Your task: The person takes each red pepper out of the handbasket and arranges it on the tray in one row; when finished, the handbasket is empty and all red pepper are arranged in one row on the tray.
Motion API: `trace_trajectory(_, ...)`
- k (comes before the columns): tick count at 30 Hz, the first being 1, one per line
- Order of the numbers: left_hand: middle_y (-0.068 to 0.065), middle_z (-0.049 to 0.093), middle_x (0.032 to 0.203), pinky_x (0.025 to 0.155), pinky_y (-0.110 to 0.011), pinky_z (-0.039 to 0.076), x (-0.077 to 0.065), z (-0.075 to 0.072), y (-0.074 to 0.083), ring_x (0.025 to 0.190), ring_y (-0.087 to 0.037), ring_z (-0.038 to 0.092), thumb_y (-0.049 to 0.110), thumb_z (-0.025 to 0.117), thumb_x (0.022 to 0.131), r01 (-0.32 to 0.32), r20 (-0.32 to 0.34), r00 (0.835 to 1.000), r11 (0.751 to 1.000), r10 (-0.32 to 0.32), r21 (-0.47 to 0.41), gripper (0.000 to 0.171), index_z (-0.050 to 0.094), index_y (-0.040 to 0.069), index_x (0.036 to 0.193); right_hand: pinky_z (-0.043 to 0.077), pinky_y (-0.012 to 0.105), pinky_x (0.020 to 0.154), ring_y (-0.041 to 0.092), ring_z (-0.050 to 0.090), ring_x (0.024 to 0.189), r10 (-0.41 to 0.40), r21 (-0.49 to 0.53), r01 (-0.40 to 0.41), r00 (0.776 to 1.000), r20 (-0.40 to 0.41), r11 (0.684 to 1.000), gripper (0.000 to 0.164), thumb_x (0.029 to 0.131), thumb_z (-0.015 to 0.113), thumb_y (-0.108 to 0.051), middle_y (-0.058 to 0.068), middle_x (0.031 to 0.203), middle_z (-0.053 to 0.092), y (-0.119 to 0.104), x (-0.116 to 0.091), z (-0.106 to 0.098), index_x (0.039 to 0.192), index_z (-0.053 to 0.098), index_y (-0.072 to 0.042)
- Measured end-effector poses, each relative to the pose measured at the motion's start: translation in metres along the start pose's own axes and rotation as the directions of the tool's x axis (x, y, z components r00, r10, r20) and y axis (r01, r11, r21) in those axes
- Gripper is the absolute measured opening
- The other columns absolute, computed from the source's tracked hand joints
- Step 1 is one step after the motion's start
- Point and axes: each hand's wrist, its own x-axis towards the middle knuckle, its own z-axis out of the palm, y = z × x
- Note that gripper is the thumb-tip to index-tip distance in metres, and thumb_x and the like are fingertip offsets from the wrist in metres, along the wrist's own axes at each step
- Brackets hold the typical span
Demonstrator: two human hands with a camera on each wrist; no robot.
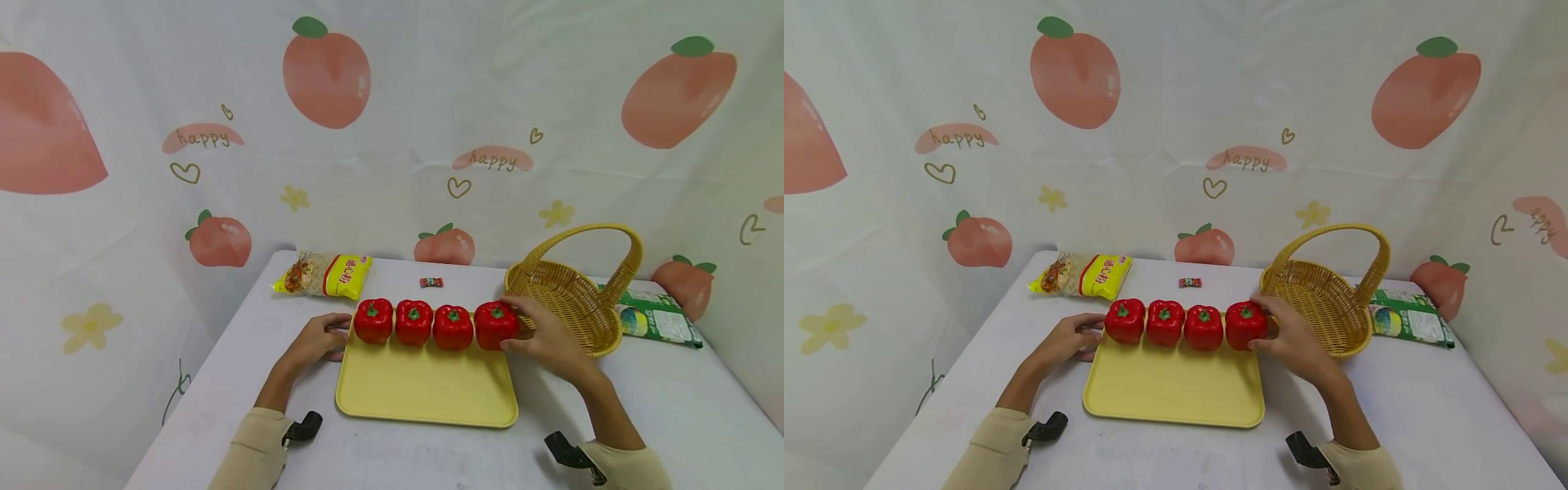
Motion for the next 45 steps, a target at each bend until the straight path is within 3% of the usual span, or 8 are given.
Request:
trace_trajectory(12, -0.015, 0.063, 0.142, 0.078, -0.035, 0.067, 0.0, 0.0, -0.001, 0.111, -0.021, 0.068, 0.007, 0.068, 0.096, -0.003, 0.002, 1.0, 1.0, 0.003, -0.007, 0.055, 0.057, 0.003, 0.15, 0.04, 0.07, 0.115, 0.047, 0.048, 0.139, 0.001, -0.031, -0.001, 1.0, -0.01, 1.0, 0.072, 0.081, 0.088, -0.002, 0.024, 0.147, 0.056, 0.004, 0.003, 0.008, 0.146, 0.057, 0.0)
trace_trajectory(30, -0.015, 0.064, 0.141, 0.078, -0.035, 0.067, -0.001, 0.0, -0.001, 0.108, -0.02, 0.068, 0.007, 0.068, 0.096, -0.011, 0.006, 1.0, 1.0, 0.011, -0.005, 0.055, 0.057, 0.003, 0.149, 0.045, 0.068, 0.113, 0.047, 0.051, 0.136, -0.004, -0.111, 0.002, 1.0, -0.011, 0.994, 0.073, 0.08, 0.09, -0.003, 0.024, 0.144, 0.057, 0.005, 0.004, 0.015, 0.145, 0.056, 0.001)
trace_trajectory(45, -0.016, 0.063, 0.141, 0.078, -0.035, 0.067, -0.001, 0.0, -0.002, 0.109, -0.02, 0.068, 0.007, 0.068, 0.095, -0.017, 0.008, 1.0, 1.0, 0.017, -0.009, 0.055, 0.057, 0.002, 0.149, 0.04, 0.069, 0.117, 0.048, 0.046, 0.143, 0.031, -0.095, -0.028, 0.999, 0.027, 0.995, 0.073, 0.084, 0.088, -0.007, 0.025, 0.151, 0.054, 0.003, 0.0, 0.009, 0.148, 0.054, 0.001)
